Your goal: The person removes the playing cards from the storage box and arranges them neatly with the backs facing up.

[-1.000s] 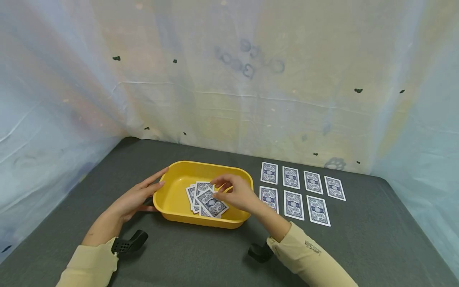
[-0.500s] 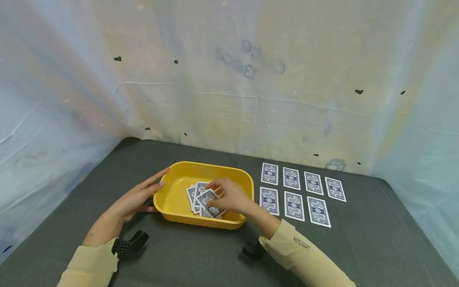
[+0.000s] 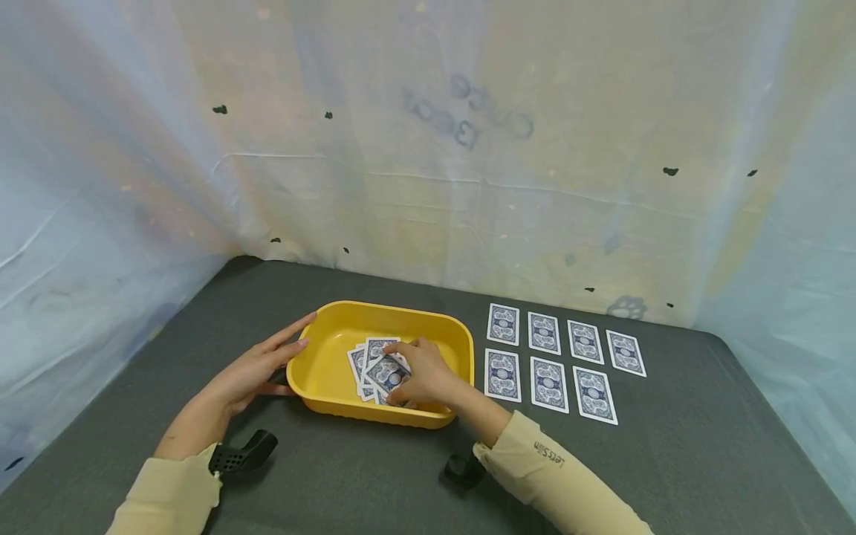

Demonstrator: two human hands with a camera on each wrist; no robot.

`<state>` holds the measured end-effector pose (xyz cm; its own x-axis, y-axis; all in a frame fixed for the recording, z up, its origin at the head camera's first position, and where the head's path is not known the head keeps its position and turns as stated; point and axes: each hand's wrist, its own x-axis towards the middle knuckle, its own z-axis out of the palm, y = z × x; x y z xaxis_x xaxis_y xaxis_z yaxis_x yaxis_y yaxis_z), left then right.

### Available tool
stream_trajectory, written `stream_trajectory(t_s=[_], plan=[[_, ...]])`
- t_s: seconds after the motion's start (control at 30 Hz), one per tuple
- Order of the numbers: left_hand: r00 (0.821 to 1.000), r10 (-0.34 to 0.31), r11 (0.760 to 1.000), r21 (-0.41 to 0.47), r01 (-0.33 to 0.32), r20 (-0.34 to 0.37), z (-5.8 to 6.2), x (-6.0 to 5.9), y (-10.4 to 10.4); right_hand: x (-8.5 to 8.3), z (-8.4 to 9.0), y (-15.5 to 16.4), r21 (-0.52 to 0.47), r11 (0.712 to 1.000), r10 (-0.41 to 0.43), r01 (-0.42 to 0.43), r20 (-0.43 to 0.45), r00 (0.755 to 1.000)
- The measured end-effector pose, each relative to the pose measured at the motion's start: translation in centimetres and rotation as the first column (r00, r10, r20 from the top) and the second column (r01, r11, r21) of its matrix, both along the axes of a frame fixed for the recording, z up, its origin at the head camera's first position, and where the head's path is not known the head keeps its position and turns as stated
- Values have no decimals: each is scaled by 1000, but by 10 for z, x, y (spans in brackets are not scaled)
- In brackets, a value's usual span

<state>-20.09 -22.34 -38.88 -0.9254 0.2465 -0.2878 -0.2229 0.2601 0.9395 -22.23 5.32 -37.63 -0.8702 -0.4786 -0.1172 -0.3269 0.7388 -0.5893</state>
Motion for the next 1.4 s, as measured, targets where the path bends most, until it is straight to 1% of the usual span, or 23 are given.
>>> stream_trajectory(t_s=[0.23, 0.57, 0.73, 0.9, 1.0, 1.17, 1.4], plan=[[1000, 5, 1000, -5, -5, -1, -1, -1, 0, 1, 0, 0, 21, 1000, -6, 6, 0, 1000], [1000, -2, 1000, -2, 2, -9, -1, 0, -1, 0, 3, 5, 22, 1000, -20, 20, -1, 1000], [1000, -1, 1000, -7, 1, -8, -1, 0, -1, -1, 5, 7, 0, 998, -56, 56, 1, 998], [1000, -2, 1000, -6, 2, -4, -1, 0, 0, 1, 7, 10, -82, 991, -102, 105, 39, 994], [1000, -4, 1000, -3, 4, -6, -1, 0, 0, 1, 10, 14, -160, 980, -112, 119, 53, 992], [1000, -7, 1000, 0, 7, -7, -1, 0, -1, 2, 15, 22, -276, 954, -113, 115, 23, 993], [1000, -15, 1000, 7, 15, -9, -1, 0, -2, 5, 20, 31, -379, 918, -130, 116, -11, 991]])
